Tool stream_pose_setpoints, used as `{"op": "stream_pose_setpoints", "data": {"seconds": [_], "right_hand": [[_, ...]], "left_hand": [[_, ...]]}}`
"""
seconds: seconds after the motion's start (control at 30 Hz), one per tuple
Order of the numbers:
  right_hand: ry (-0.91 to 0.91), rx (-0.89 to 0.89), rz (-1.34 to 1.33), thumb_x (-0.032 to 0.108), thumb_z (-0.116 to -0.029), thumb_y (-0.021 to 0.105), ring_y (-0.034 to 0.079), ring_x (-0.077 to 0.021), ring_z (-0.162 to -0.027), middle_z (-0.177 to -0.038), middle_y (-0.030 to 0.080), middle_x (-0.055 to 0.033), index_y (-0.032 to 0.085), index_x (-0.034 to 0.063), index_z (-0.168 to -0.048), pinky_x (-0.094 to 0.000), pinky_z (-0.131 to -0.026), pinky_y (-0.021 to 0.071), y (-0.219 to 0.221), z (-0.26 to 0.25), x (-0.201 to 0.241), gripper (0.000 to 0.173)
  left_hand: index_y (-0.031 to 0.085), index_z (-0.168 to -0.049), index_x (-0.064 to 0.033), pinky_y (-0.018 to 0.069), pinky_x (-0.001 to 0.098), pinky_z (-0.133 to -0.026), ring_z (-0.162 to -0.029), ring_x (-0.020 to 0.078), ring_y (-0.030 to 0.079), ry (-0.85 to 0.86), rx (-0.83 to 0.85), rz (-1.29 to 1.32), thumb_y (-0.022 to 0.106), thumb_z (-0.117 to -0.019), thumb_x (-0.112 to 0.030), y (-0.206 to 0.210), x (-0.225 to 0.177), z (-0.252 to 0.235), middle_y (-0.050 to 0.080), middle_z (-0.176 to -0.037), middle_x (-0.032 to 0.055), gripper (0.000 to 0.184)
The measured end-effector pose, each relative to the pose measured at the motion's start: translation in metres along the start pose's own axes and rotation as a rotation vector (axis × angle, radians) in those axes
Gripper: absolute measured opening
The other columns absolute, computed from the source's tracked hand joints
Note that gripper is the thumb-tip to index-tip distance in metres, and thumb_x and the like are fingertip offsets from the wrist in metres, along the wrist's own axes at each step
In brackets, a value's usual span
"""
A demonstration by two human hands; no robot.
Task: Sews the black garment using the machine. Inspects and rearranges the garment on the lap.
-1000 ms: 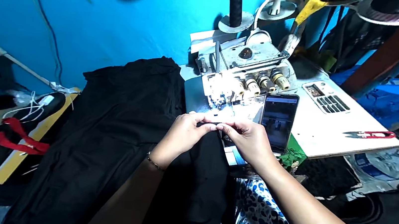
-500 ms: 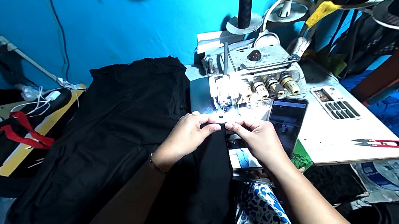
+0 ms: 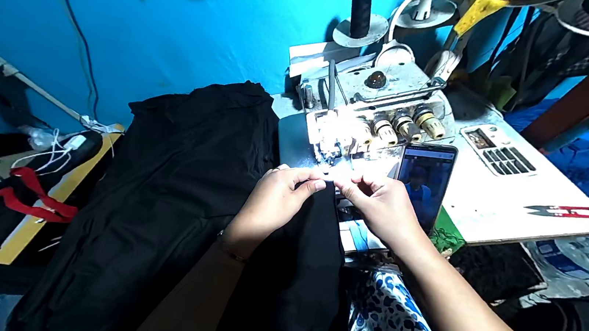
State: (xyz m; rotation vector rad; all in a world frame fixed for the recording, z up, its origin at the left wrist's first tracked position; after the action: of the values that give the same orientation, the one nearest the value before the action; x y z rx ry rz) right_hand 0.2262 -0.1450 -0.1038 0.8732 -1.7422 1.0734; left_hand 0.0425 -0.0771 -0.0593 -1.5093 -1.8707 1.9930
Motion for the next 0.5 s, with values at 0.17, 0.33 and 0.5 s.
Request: {"op": "stream_pose_setpoints", "data": {"seconds": [0.17,0.33,0.5], "right_hand": [[-0.106,-0.114,0.285,0.022,-0.0947,0.067,0.06,-0.0171,-0.071,-0.079,0.062,-0.0062,0.068,0.0043,-0.086,-0.0393,-0.065,0.049,0.013,-0.009,-0.014,0.02],[-0.083,-0.16,0.398,0.021,-0.0939,0.069,0.066,-0.026,-0.077,-0.081,0.066,-0.0107,0.071,0.0046,-0.087,-0.0496,-0.068,0.0526,0.024,-0.014,-0.011,0.018],[-0.042,-0.19,0.476,0.02,-0.0958,0.066,0.069,-0.0315,-0.087,-0.09,0.069,-0.0142,0.073,0.0025,-0.09,-0.0542,-0.072,0.054,0.031,-0.017,-0.005,0.02]], "left_hand": [[0.072,-0.102,-0.0068,0.0487,0.0539,-0.086,-0.096,0.0285,0.066,-0.154,-0.012,-0.087,0.063,-0.1024,-0.028,0.01,0.005,-0.014,0.071,-0.097,0.0108,0.023],[0.073,-0.098,-0.0109,0.0511,0.0501,-0.08,-0.089,0.021,0.067,-0.233,0.006,-0.093,0.065,-0.0992,-0.035,0.017,0.025,-0.032,0.071,-0.091,0.0051,0.025],[0.074,-0.094,-0.0077,0.052,0.052,-0.077,-0.086,0.0238,0.067,-0.284,0.064,-0.045,0.067,-0.0978,-0.033,0.011,0.026,-0.048,0.07,-0.088,0.008,0.026]]}}
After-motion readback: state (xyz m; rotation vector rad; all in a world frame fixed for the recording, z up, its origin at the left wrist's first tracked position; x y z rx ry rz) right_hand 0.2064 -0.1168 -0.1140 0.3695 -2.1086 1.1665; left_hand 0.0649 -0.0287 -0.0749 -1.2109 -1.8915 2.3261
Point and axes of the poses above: each hand's wrist, its own z-axis away from the middle knuckle, its own y-axis out of the palm, x = y × z, the point moved 1 cm from there along -z, towards the middle knuckle
